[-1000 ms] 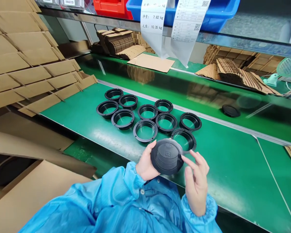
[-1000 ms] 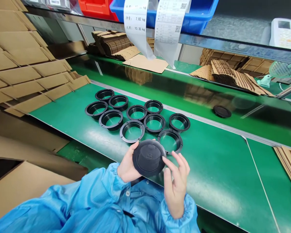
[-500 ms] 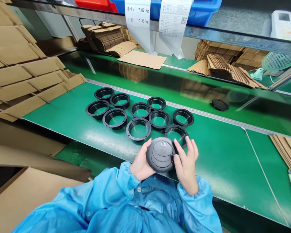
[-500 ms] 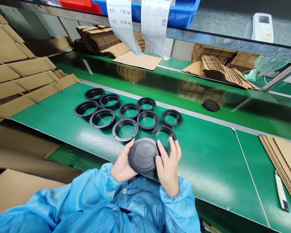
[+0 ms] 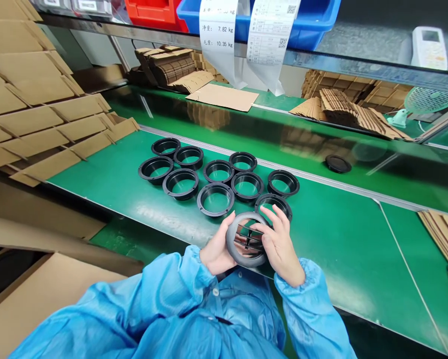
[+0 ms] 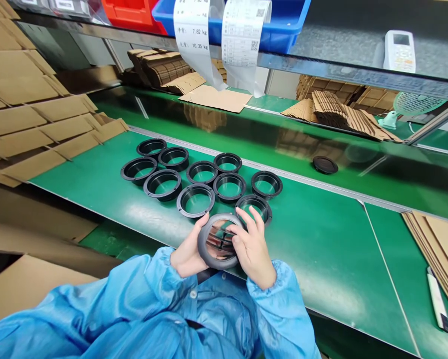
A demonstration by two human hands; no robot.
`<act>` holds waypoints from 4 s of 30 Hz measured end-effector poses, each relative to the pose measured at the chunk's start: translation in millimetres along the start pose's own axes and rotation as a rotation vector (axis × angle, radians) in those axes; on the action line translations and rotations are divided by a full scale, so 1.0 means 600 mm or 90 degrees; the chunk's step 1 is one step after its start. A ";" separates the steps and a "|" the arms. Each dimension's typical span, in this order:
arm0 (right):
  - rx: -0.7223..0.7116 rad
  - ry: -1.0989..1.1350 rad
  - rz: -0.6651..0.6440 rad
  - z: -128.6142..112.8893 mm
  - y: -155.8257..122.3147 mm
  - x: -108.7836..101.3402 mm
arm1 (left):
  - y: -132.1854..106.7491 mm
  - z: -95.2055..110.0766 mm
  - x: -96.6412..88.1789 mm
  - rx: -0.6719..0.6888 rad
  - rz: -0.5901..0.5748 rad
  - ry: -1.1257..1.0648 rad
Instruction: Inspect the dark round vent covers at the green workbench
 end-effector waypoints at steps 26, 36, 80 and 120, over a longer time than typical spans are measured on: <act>0.147 0.248 0.126 -0.025 -0.027 -0.005 | -0.002 0.001 0.008 0.052 -0.063 -0.022; 0.168 0.249 0.126 -0.023 -0.027 0.001 | -0.002 0.006 0.005 0.012 -0.058 -0.007; 0.076 0.114 0.076 -0.032 -0.045 -0.001 | 0.000 0.004 0.008 0.016 -0.007 -0.026; 0.151 -0.378 -0.113 0.067 0.028 -0.017 | -0.013 0.033 -0.049 0.013 0.116 0.630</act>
Point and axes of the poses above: each hand's wrist, its own y-axis towards the middle knuckle, its own x-axis out of the palm, z = x × y, the point moved 1 cm from there along y, towards the middle knuckle, and after that the axes turned 8 degrees about -z, right-handed, at the moved point
